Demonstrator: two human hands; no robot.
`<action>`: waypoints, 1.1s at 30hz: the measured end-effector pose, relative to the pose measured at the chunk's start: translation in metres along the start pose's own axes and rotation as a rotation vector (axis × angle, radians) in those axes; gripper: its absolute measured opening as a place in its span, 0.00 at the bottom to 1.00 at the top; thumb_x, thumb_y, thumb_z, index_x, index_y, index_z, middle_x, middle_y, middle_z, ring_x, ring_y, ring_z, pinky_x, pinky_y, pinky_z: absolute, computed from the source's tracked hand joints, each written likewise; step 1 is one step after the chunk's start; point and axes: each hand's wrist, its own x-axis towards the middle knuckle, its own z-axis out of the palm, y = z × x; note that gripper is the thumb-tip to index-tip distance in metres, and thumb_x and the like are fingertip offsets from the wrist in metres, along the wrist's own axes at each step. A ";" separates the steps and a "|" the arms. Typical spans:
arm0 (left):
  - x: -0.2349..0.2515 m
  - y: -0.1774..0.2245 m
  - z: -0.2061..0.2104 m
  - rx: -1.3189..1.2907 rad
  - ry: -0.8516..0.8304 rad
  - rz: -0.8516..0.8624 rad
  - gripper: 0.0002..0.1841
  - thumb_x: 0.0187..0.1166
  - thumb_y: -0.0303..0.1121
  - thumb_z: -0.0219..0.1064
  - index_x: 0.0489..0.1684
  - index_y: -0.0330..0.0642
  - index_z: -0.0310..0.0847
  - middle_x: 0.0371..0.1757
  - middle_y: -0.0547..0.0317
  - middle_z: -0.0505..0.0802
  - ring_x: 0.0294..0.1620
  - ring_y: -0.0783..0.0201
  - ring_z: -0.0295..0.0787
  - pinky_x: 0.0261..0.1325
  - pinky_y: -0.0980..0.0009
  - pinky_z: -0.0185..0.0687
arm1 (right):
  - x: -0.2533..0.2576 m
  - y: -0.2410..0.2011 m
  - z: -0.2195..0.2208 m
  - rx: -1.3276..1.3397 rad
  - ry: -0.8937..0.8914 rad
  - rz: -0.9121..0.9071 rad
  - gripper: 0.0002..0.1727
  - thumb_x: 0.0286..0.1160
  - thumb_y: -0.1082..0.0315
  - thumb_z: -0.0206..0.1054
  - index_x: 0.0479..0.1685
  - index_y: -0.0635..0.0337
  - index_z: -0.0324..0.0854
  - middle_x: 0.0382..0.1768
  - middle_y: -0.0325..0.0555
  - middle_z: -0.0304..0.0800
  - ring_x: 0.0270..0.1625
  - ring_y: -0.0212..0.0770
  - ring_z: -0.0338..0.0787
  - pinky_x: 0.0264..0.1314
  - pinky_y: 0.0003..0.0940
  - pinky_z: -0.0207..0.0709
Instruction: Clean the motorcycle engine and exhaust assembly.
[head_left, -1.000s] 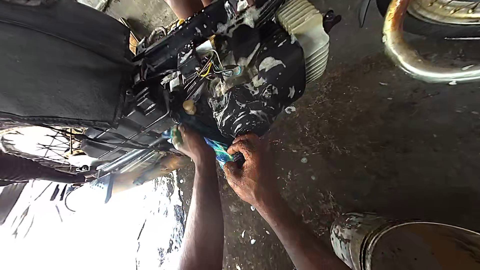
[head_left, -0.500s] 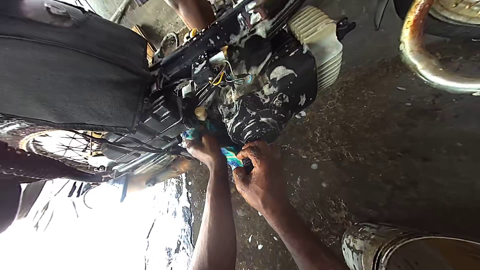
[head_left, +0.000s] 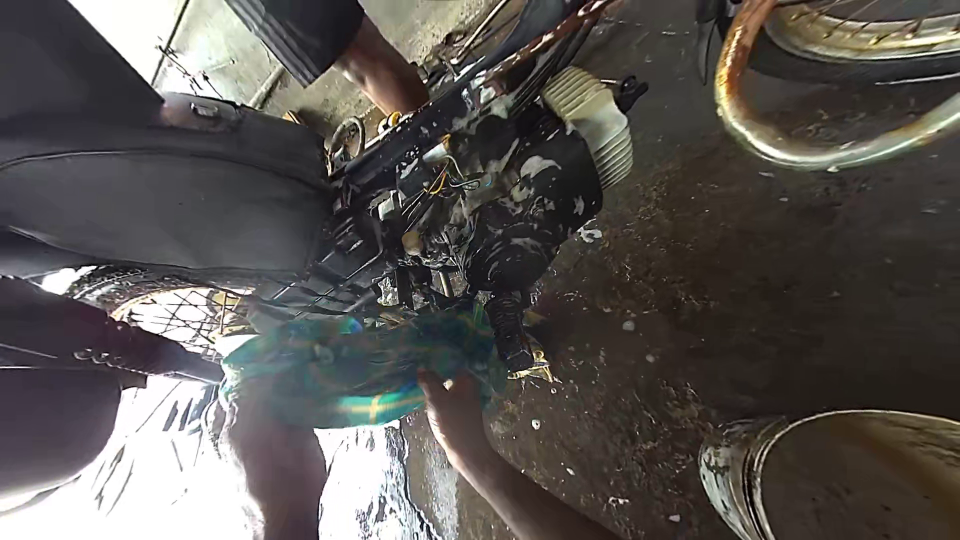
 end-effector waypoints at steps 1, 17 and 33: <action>0.003 -0.004 -0.006 0.079 0.019 -0.016 0.12 0.91 0.32 0.47 0.56 0.42 0.76 0.40 0.66 0.90 0.41 0.72 0.90 0.46 0.69 0.90 | 0.004 -0.006 0.004 -0.119 0.025 -0.169 0.12 0.76 0.68 0.67 0.50 0.69 0.85 0.42 0.50 0.92 0.48 0.35 0.91 0.55 0.36 0.86; 0.041 -0.016 -0.050 0.945 -0.727 0.065 0.17 0.76 0.46 0.66 0.52 0.45 0.89 0.41 0.67 0.95 0.38 0.75 0.93 0.42 0.74 0.92 | 0.100 -0.077 0.049 -0.542 -0.161 -0.255 0.42 0.69 0.23 0.61 0.40 0.60 0.84 0.28 0.49 0.86 0.35 0.49 0.90 0.38 0.58 0.84; 0.073 -0.037 -0.078 0.772 -0.656 -0.088 0.13 0.79 0.28 0.63 0.56 0.33 0.85 0.44 0.60 0.97 0.40 0.69 0.96 0.46 0.71 0.93 | 0.094 -0.019 0.051 -0.503 -0.254 -0.305 0.38 0.75 0.31 0.64 0.49 0.64 0.85 0.40 0.55 0.90 0.49 0.50 0.91 0.53 0.55 0.84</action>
